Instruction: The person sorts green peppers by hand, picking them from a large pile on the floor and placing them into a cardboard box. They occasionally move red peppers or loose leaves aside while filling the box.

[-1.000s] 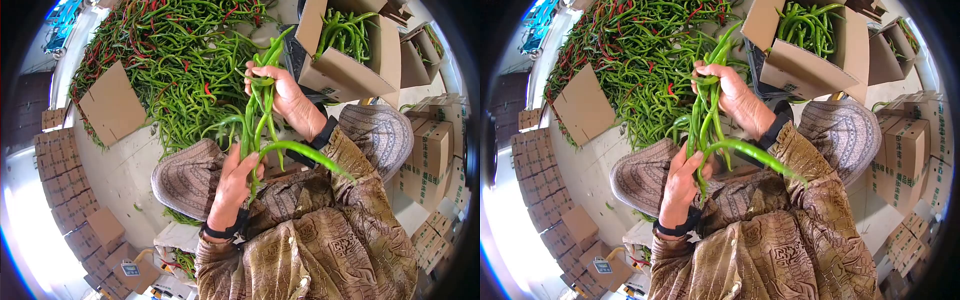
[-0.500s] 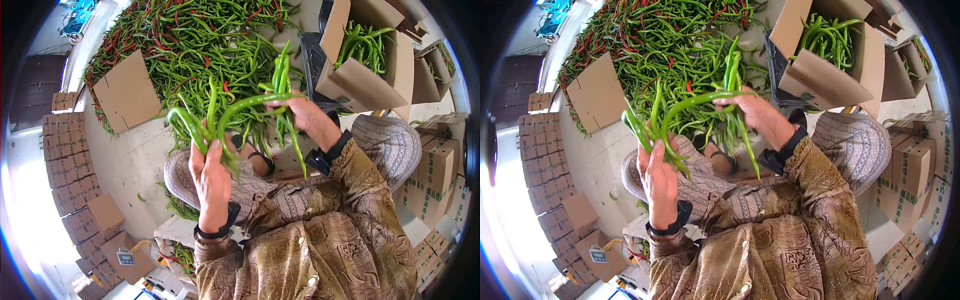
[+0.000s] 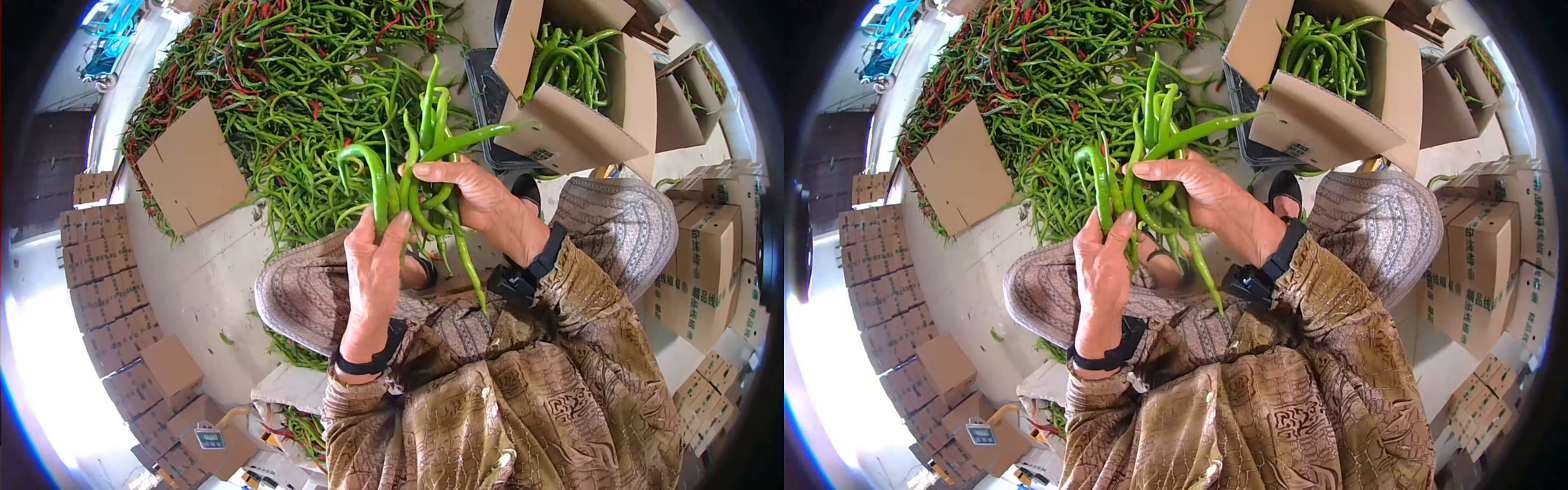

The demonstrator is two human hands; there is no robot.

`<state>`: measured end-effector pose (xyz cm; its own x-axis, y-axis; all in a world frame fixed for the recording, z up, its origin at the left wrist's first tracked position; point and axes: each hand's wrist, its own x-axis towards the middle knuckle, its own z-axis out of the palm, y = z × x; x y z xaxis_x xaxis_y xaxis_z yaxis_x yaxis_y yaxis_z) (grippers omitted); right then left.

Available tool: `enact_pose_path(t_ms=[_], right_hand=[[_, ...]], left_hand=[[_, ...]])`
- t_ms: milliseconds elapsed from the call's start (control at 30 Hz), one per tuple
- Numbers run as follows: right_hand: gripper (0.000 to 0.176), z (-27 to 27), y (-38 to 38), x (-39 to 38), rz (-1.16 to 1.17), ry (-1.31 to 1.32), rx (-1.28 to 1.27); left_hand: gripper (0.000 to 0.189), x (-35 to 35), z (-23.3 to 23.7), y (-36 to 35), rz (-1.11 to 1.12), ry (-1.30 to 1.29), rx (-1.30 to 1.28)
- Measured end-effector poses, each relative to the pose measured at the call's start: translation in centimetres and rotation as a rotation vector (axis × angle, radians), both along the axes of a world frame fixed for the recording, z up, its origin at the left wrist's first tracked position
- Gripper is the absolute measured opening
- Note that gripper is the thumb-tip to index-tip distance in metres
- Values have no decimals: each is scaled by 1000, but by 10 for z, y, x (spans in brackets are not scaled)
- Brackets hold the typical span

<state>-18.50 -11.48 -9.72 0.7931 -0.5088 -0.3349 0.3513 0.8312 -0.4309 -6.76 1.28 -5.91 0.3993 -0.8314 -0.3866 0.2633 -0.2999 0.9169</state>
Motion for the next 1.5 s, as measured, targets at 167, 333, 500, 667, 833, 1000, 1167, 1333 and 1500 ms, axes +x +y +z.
enact_pose_path(t_ms=[167,333,500,667,833,1000,1167,1333,1500], right_hand=[[23,6,-9,-3,-49,4,-79],[28,1,-12,-10,13,84,-115],[47,0,4,-4,161,86,-88],[47,-5,11,-4,198,18,-38],[47,6,14,-3,296,131,-86],[48,5,19,-1,162,28,-125],[38,-5,4,-7,99,-50,-55],[33,6,1,-6,18,-59,-91],[40,13,4,-4,-21,152,-336]], left_hand=[[22,13,10,-7,192,276,-77],[30,46,4,-17,242,590,-241],[27,32,4,-43,236,514,-278],[29,7,2,-51,246,310,-287],[42,4,1,-48,140,10,-326],[44,8,10,-42,29,-135,-345],[41,9,32,-25,116,-189,-356],[43,-1,13,-10,-130,-353,-126],[42,-4,9,-23,-35,-294,-113]])
